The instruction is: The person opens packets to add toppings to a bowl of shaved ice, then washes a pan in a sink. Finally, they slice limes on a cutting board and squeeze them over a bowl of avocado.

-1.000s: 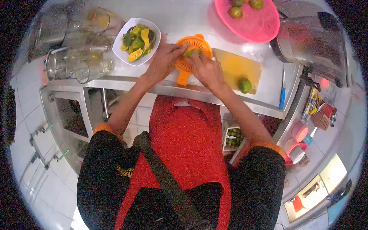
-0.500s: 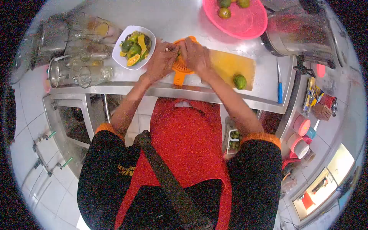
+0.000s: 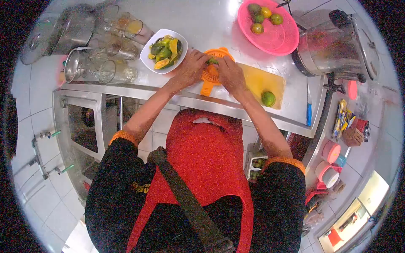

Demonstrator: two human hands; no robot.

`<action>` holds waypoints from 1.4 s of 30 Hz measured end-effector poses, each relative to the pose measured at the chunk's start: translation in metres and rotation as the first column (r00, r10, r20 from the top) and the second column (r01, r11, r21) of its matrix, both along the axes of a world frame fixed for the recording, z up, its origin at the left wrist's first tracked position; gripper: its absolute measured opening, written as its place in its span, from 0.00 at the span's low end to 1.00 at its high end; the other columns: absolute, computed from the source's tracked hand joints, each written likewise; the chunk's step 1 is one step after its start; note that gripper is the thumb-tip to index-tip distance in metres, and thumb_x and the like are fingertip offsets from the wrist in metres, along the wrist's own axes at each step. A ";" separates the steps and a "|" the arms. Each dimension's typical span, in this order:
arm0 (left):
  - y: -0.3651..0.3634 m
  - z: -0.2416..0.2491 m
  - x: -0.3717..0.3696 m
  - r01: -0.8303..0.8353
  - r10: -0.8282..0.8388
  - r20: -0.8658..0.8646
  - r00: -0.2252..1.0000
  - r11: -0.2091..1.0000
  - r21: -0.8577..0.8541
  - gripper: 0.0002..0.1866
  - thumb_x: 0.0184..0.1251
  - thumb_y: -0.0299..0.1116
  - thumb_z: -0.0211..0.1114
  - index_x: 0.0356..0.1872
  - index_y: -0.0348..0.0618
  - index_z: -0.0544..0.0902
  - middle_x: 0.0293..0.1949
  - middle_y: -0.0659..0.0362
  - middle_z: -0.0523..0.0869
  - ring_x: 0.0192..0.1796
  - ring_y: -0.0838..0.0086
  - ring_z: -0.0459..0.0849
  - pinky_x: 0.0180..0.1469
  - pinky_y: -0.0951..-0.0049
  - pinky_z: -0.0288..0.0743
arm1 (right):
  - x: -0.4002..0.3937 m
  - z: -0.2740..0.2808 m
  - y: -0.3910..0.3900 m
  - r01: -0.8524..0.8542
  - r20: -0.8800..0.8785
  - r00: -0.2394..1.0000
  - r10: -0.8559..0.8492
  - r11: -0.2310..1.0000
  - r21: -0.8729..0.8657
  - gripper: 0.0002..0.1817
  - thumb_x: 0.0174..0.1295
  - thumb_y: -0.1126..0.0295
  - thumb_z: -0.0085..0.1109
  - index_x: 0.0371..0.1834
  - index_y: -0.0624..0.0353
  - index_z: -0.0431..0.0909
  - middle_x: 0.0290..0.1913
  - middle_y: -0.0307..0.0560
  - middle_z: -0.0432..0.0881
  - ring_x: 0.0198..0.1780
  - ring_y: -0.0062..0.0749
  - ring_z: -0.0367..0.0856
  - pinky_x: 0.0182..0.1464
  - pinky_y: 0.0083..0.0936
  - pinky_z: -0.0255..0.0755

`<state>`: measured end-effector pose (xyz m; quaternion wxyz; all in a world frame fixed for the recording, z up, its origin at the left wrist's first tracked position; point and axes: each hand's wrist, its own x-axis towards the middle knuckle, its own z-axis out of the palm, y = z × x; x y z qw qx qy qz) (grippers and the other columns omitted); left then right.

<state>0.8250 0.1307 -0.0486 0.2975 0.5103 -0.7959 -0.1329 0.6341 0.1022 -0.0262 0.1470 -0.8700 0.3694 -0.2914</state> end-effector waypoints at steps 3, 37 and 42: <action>0.001 -0.010 -0.001 -0.041 0.040 -0.026 0.999 0.998 -0.041 0.22 0.51 0.28 0.69 0.50 0.38 0.79 0.45 0.51 0.83 0.50 0.54 0.78 0.58 0.53 0.68 | 0.003 -0.011 -0.006 0.032 0.005 0.999 -0.032 0.999 0.007 0.07 0.64 0.70 0.61 0.39 0.61 0.76 0.33 0.53 0.77 0.30 0.50 0.79 0.31 0.37 0.75; 0.026 0.068 -0.068 0.394 0.513 -0.780 0.358 0.674 0.624 0.20 0.73 0.37 0.62 0.58 0.34 0.78 0.42 0.60 0.85 0.41 0.80 0.83 0.45 0.78 0.79 | -0.034 0.052 0.051 0.026 0.489 0.816 -0.307 0.865 0.501 0.24 0.53 0.81 0.68 0.56 0.60 0.77 0.49 0.49 0.83 0.52 0.35 0.83 0.53 0.30 0.81; 0.014 0.052 -0.016 0.170 0.014 -0.501 0.865 0.932 0.319 0.29 0.68 0.27 0.63 0.69 0.37 0.68 0.53 0.53 0.82 0.52 0.69 0.82 0.54 0.68 0.77 | -0.023 0.041 0.012 -0.008 0.421 0.899 -0.116 0.960 0.281 0.26 0.55 0.85 0.61 0.60 0.59 0.75 0.57 0.53 0.82 0.56 0.46 0.83 0.58 0.31 0.78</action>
